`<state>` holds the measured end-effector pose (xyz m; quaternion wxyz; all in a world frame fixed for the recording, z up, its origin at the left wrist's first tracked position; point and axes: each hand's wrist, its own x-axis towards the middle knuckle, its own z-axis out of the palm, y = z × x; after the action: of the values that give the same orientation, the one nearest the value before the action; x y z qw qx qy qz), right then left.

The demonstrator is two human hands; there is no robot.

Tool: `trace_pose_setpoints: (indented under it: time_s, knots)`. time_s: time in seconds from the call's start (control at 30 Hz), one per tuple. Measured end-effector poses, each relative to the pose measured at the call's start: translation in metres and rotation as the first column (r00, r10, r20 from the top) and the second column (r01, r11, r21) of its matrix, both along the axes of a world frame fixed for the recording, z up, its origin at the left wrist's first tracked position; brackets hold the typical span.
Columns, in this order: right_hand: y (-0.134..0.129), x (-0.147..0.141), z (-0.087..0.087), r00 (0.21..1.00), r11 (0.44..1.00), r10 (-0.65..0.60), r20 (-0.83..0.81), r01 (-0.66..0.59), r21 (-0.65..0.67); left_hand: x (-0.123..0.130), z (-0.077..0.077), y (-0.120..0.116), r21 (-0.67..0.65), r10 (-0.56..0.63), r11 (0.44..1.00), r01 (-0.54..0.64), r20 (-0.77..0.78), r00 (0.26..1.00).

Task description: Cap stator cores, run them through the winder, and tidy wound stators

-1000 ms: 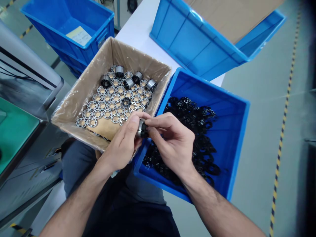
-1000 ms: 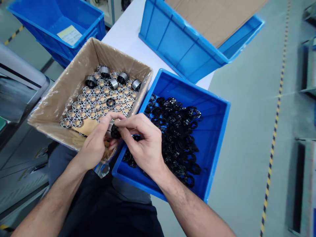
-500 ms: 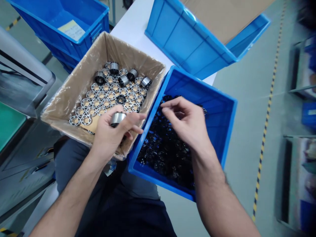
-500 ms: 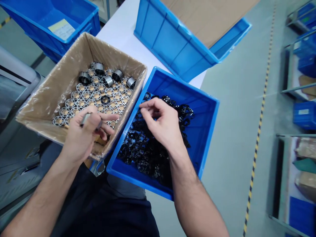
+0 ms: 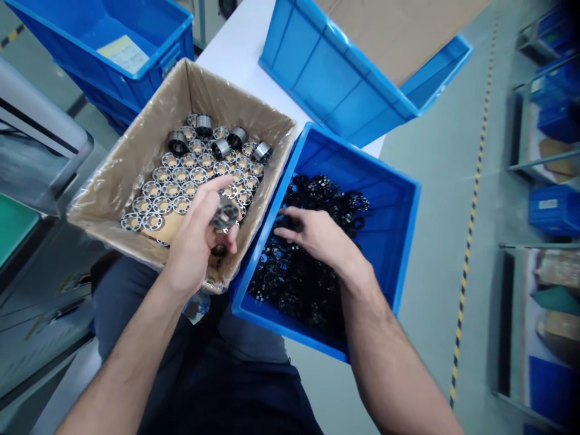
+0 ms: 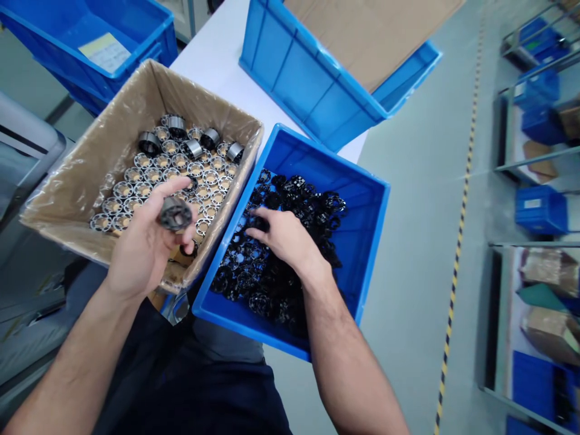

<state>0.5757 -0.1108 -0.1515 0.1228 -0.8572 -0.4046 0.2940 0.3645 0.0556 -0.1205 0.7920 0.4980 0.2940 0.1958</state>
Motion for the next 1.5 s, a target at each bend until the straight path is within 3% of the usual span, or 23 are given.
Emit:
trace_pose_setpoints:
  time_s: [0.07,0.1,0.17,0.27,0.33,0.5,0.63,0.7,0.87,1.03,1.2,1.5]
  knots:
    - [-0.006,0.001,0.012,0.994,0.978,-0.103,-0.031,0.107,0.181,-0.002,-0.003,-0.001,-0.017,-0.089,0.996,0.089,-0.002,0.996]
    - [-0.007,-0.002,0.018,0.986,0.939,-0.142,-0.089,0.163,0.303,-0.003,-0.004,-0.002,-0.015,-0.142,0.990,0.142,-0.006,0.990]
    - [-0.004,-0.017,0.031,0.957,0.808,-0.154,-0.245,0.264,0.526,-0.005,-0.006,-0.004,-0.002,-0.210,0.978,0.210,0.000,0.978]
    - [0.009,-0.050,0.045,0.909,0.622,-0.092,-0.407,0.372,0.689,-0.007,-0.007,-0.007,0.005,-0.231,0.973,0.231,0.034,0.972]
    - [0.017,-0.069,0.048,0.881,0.549,-0.037,-0.472,0.413,0.727,-0.008,-0.009,-0.007,0.007,-0.263,0.965,0.263,0.041,0.964]
    - [0.024,-0.083,0.042,0.767,0.505,0.068,-0.638,0.525,0.685,-0.012,-0.013,-0.007,-0.033,-0.268,0.963,0.268,0.014,0.963]
    - [0.026,-0.087,0.036,0.711,0.414,0.087,-0.697,0.611,0.675,-0.016,-0.013,-0.008,-0.062,-0.293,0.954,0.294,0.023,0.956]
    - [0.028,-0.090,0.033,0.719,0.419,0.099,-0.688,0.597,0.684,-0.018,-0.011,-0.009,-0.050,-0.298,0.953,0.300,0.047,0.953]
    - [0.026,-0.090,0.028,0.814,0.524,0.082,-0.576,0.456,0.719,-0.021,-0.010,-0.009,-0.006,-0.272,0.962,0.273,0.078,0.959]
    - [0.024,-0.084,0.028,0.838,0.490,0.084,-0.539,0.436,0.755,-0.021,-0.010,-0.009,-0.020,-0.282,0.959,0.284,0.063,0.957]
    - [0.026,-0.087,0.033,0.807,0.522,0.041,-0.589,0.485,0.702,-0.017,-0.004,-0.010,-0.066,-0.283,0.956,0.285,0.040,0.958]
    - [0.021,-0.081,0.031,0.795,0.512,0.150,-0.587,0.446,0.734,-0.019,-0.004,-0.009,-0.081,-0.292,0.953,0.291,0.004,0.956]
